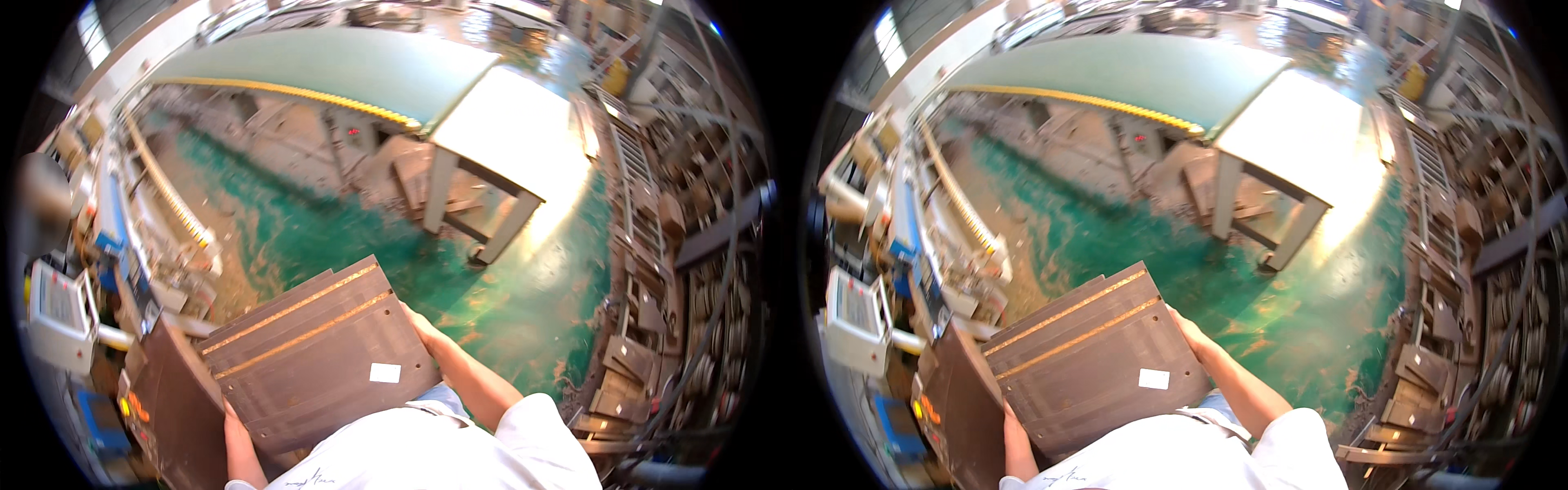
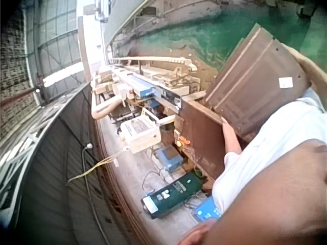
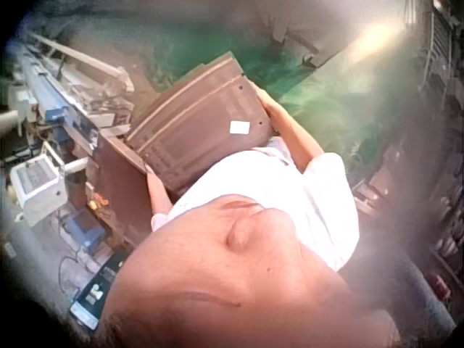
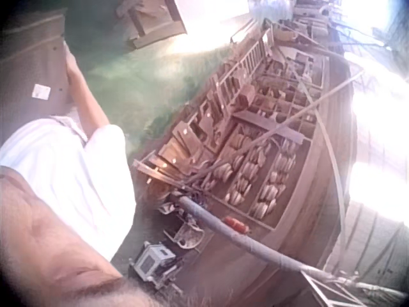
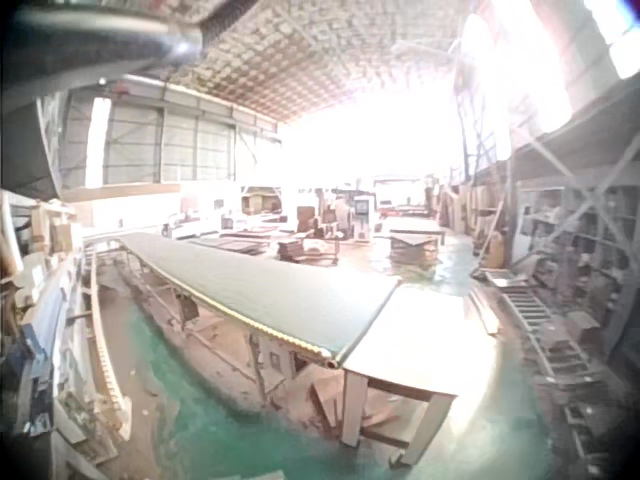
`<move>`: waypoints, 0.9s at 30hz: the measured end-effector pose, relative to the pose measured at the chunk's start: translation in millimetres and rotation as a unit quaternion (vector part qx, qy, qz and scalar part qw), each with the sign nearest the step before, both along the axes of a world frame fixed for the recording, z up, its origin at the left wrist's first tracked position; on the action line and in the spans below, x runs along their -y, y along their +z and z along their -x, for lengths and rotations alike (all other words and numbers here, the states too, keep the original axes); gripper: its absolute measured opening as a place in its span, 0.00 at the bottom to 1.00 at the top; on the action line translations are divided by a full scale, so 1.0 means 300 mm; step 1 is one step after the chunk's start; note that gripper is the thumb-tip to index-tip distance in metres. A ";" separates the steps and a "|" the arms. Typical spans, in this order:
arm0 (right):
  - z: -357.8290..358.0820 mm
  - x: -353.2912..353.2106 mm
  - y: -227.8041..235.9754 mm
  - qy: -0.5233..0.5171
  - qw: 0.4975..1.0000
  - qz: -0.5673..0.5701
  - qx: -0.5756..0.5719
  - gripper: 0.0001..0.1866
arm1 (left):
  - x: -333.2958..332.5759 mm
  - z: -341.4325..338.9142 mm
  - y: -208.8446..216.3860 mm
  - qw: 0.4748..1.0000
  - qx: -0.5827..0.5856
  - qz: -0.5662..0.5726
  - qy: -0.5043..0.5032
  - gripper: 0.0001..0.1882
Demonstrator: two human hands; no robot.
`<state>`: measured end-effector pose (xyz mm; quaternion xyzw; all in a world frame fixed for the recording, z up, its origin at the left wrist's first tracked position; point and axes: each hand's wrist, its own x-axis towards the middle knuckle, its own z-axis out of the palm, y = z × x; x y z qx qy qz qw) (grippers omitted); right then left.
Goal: The person picks up wood boards from a stack, carries them to a roller conveyor, and then feeds individual smaller wood pieces into a woodworking machine.
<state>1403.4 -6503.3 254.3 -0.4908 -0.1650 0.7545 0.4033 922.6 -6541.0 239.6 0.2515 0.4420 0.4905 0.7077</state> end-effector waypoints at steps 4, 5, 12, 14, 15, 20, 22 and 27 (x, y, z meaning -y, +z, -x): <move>-0.438 0.175 0.093 -0.069 0.997 -0.020 0.032 0.33 | -0.138 -0.401 0.071 0.994 -0.013 -0.032 -0.101 0.34; -0.533 0.220 0.105 -0.112 0.992 -0.053 -0.018 0.34 | -0.185 -0.517 0.075 0.990 -0.011 -0.039 -0.133 0.34; -1.267 0.379 0.049 -0.226 0.971 -0.067 -0.049 0.31 | -0.409 -1.319 0.109 0.952 0.006 -0.063 -0.300 0.33; -1.436 0.405 0.033 -0.270 0.960 -0.070 -0.022 0.31 | -0.485 -1.524 0.088 0.942 0.010 -0.071 -0.329 0.33; -1.527 0.417 0.020 -0.293 0.954 -0.071 -0.007 0.31 | -0.526 -1.633 0.072 0.936 0.015 -0.076 -0.345 0.32; -2.040 0.399 -0.062 -0.374 0.924 -0.057 0.054 0.31 | -0.594 -2.381 0.198 0.937 0.079 -0.094 -0.327 0.27; -2.258 0.398 -0.030 -0.397 0.914 -0.052 0.060 0.31 | -0.715 -2.640 0.136 0.950 0.097 -0.037 -0.293 0.26; -2.793 0.438 -0.036 -0.448 0.888 -0.104 -0.010 0.30 | -1.061 -3.262 -0.006 0.898 0.095 -0.081 -0.422 0.24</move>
